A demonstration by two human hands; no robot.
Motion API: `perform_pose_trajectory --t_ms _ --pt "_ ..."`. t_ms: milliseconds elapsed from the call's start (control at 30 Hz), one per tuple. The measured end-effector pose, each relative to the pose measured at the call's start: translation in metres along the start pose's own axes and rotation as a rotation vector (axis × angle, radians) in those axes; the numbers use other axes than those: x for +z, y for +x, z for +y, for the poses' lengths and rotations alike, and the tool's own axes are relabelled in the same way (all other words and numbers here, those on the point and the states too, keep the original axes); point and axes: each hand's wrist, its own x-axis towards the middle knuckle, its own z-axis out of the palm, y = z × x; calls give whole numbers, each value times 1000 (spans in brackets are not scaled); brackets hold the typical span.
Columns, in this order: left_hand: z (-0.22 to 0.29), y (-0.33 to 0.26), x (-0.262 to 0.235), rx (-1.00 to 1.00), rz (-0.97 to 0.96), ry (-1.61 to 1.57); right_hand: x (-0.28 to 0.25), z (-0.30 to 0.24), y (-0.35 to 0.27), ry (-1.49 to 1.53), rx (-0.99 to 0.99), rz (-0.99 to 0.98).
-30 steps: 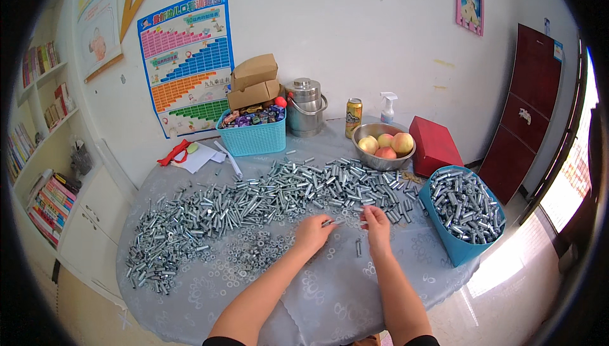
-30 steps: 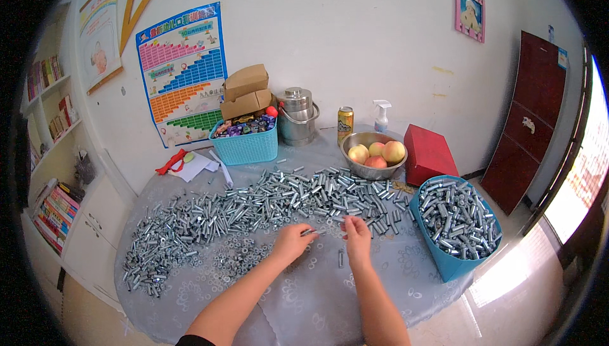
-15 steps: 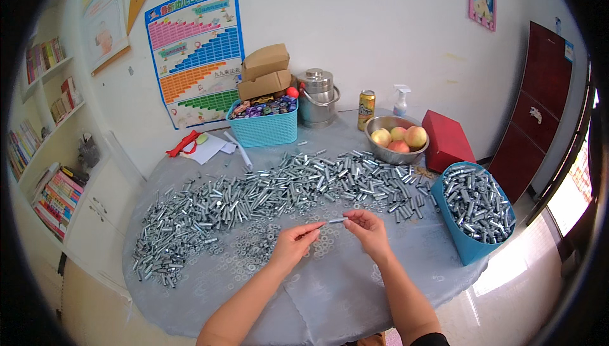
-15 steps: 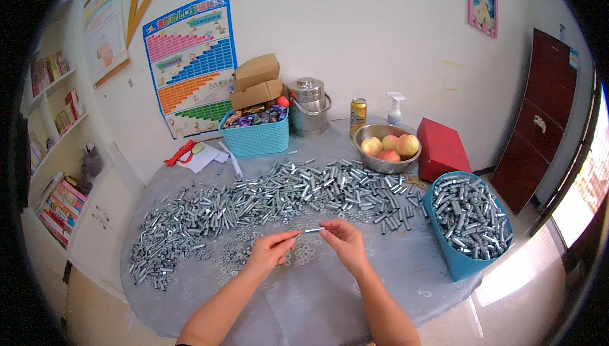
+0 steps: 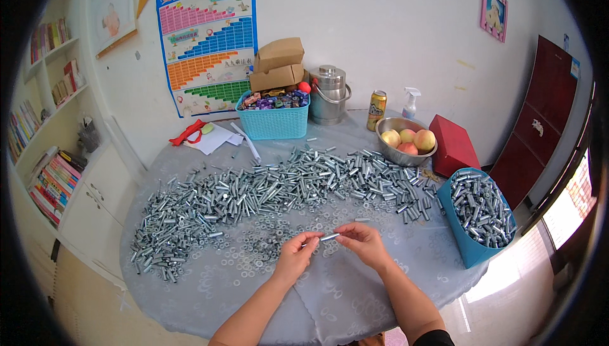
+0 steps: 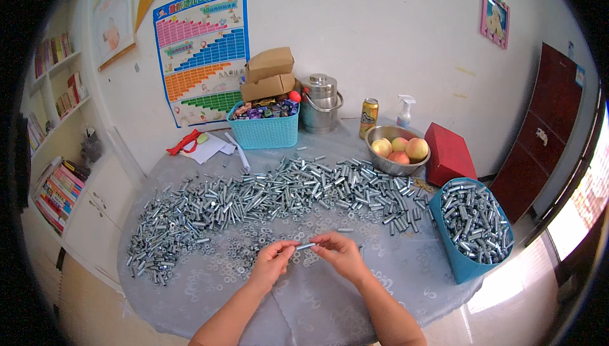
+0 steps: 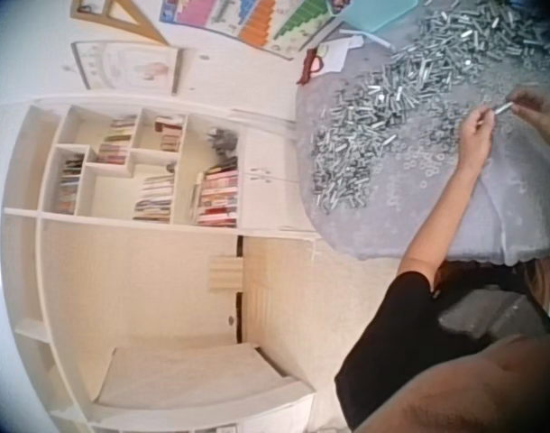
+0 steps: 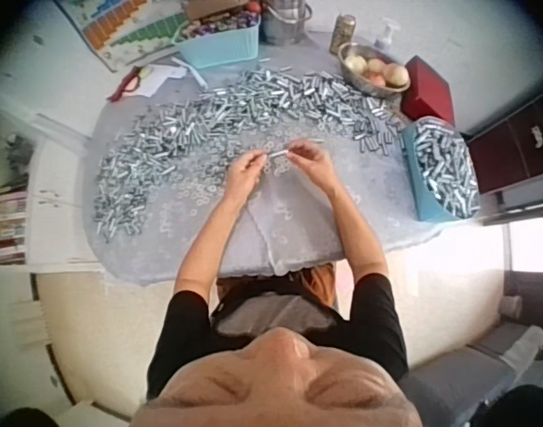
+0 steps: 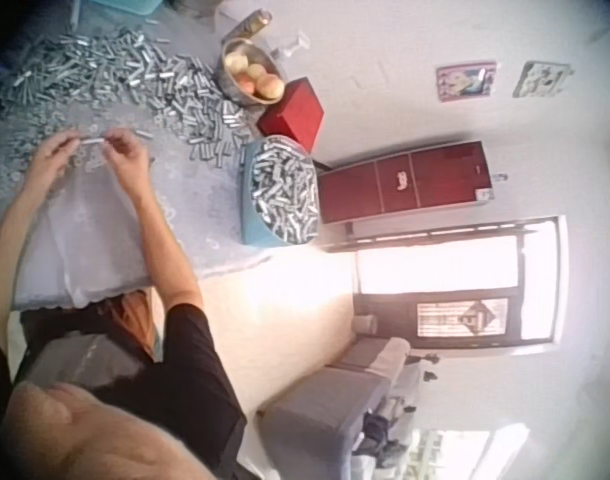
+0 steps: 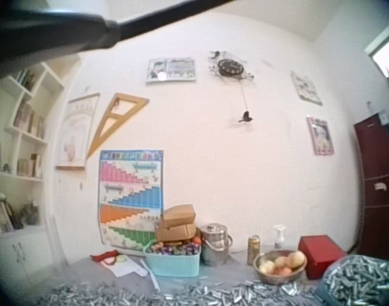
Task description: The person sits at a table covered with a large pile of metal bolts and washers. They repeatedly pick up a bolt and a washer, thread the washer onto the bolt, and place the assembled unit into a blue plastic bin. The person continues this repetitive assembly process throughout the video.
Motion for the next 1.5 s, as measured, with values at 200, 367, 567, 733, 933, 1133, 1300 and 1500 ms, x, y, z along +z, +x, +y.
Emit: perform_pose_trajectory --t_ms 200,367,567,733,933,1133,1300,1500 --pt "-1 -3 11 -69 -75 -165 17 2 -5 -166 -40 -99" --pt "-10 -1 0 -62 -35 -196 25 -9 -4 -274 -90 -13" --pt "-7 0 -14 -73 34 -234 4 6 0 -773 -264 -96" --pt "-10 -3 -15 -86 27 -223 4 12 0 -759 -283 -127" --pt "-11 -6 -11 -98 1 -188 5 9 0 -798 -173 -22" --pt "-10 -9 -6 -117 -57 -219 12 5 -2 -206 20 -35" --pt "-6 -12 -3 -165 -93 -293 20 1 -4 -195 61 -50" --pt "-11 -11 -4 -213 -99 -405 22 2 -4 -226 -88 -64"
